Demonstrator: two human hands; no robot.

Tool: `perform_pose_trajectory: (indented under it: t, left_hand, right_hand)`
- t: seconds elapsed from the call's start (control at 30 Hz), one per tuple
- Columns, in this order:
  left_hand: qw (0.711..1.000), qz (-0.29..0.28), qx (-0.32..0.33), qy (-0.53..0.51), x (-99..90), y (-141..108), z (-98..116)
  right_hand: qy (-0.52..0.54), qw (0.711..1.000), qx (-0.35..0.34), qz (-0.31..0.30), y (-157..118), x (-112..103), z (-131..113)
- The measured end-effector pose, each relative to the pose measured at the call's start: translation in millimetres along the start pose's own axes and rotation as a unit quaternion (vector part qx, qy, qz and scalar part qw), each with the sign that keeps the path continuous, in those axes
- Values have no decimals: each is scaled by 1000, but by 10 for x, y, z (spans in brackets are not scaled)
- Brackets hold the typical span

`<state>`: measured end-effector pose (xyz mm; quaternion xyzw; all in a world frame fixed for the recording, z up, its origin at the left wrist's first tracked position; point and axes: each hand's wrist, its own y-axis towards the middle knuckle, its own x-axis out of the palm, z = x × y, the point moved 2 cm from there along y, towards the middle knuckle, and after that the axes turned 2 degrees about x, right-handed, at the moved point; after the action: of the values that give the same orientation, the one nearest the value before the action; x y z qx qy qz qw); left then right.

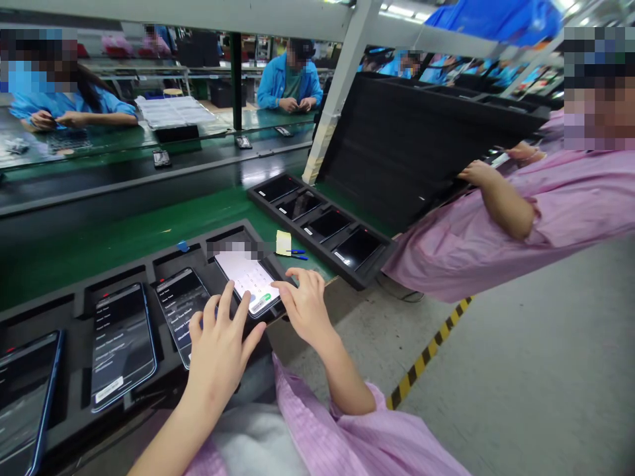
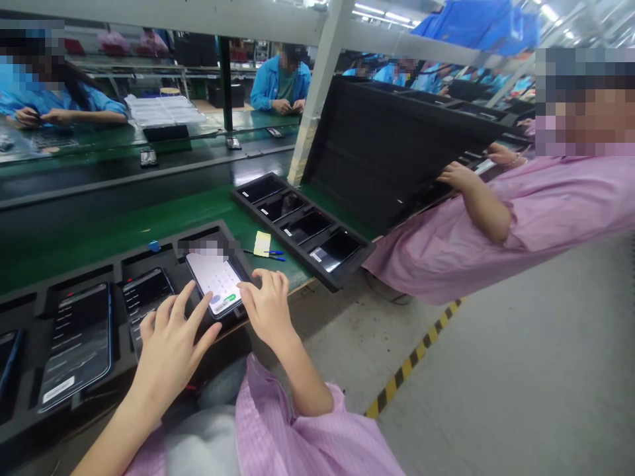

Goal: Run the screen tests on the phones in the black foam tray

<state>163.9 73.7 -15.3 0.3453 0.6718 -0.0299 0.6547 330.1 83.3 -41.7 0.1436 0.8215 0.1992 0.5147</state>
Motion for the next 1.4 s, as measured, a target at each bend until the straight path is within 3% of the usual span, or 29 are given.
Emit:
perform_pose_trajectory:
  t: [0.27,0.63,0.97,1.2,1.4]
  left_hand:
    - [999,-27,18,-16,58,-13,21]
    - [1000,-6,18,21,22,-18,-36]
    - [999,-31,-9,5,111,47,-87]
    - [997,-68,-9,-38,120,82,-69]
    - [998,-53,-6,-22,93,50,-67]
  right_hand:
    - [-3,1000,-12,20,-26,-53,-33]
    - [-12,1000,3,-7,-6,-19,-32]
    - [-22,991,-41,-124,75,25,-170]
    - [-5,999,-39,-21,7,-96,-87]
    - [-2,1000,-15,-9,-17,-86,-26]
